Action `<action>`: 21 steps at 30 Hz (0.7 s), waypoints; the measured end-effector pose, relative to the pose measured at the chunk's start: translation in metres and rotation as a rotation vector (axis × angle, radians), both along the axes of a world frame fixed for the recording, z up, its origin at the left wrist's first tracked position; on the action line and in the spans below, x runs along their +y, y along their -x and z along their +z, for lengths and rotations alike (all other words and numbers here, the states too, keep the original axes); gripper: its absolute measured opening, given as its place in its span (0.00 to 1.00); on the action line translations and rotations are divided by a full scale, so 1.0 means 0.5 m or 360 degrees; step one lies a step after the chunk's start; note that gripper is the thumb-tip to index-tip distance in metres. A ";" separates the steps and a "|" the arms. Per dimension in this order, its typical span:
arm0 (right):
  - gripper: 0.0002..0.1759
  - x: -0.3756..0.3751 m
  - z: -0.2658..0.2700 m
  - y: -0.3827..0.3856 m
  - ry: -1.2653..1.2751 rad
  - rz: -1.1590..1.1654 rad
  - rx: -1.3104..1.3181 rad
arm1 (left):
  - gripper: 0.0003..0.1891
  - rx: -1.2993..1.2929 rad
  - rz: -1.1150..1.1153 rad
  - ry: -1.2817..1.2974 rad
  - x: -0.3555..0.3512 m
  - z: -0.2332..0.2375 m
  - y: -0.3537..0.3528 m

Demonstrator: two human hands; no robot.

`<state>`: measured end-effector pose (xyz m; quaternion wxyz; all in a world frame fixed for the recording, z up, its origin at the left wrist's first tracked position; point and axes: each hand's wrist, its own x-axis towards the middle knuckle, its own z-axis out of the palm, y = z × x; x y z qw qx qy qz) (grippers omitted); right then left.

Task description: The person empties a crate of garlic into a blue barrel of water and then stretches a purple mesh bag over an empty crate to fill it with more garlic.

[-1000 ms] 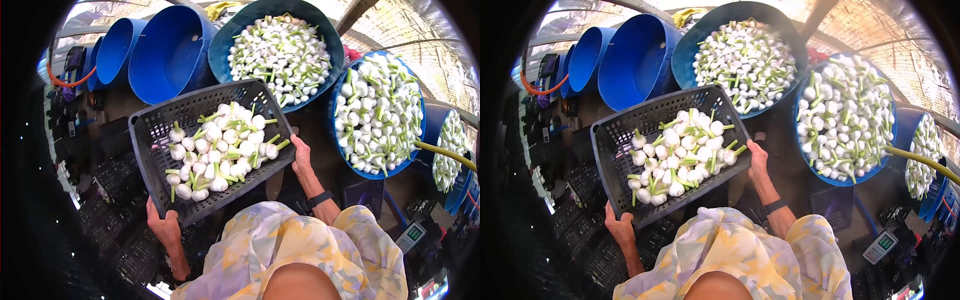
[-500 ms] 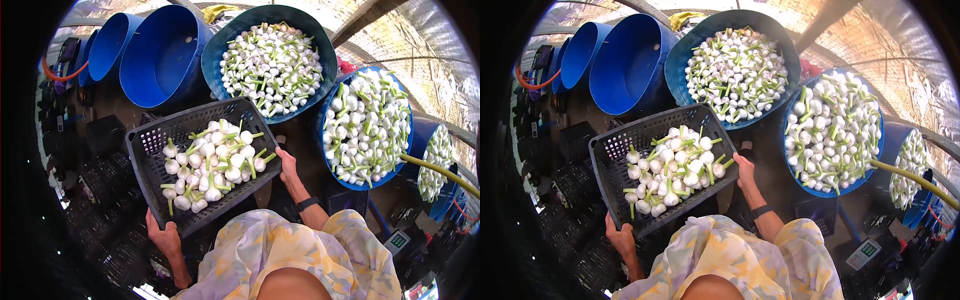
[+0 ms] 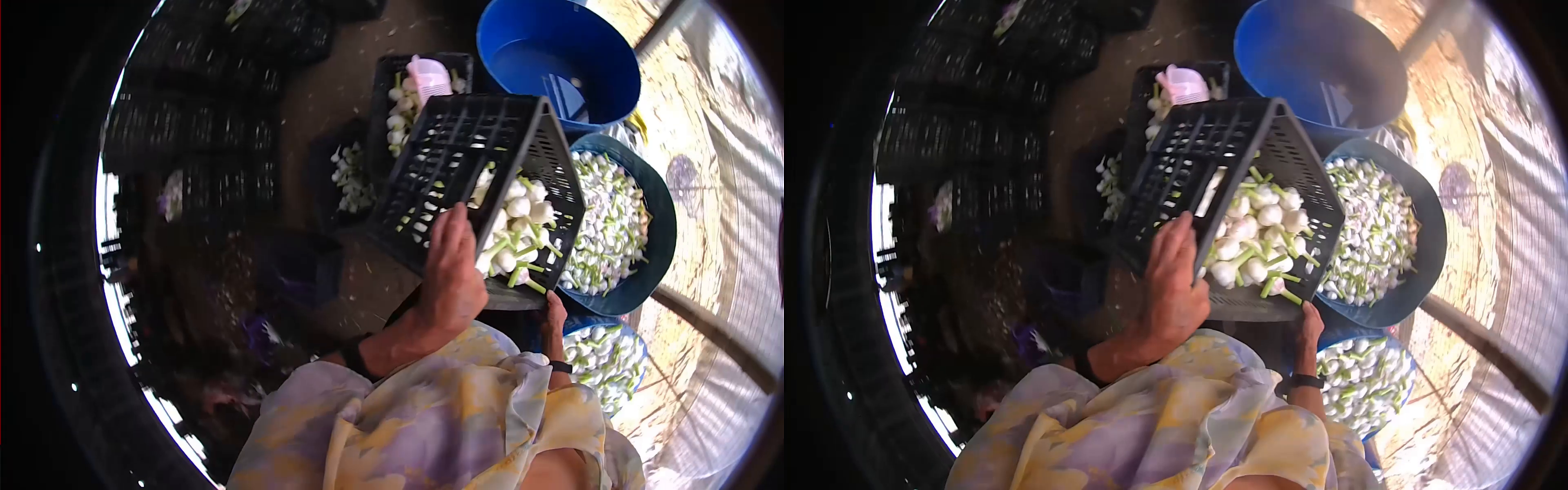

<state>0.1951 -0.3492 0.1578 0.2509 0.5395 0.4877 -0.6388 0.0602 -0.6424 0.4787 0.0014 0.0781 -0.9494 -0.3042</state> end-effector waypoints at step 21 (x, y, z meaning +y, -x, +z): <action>0.21 -0.018 -0.098 0.023 -0.0465 0.0675 0.0050 | 0.27 0.0080 -0.0058 -0.0026 -0.083 -0.063 -0.050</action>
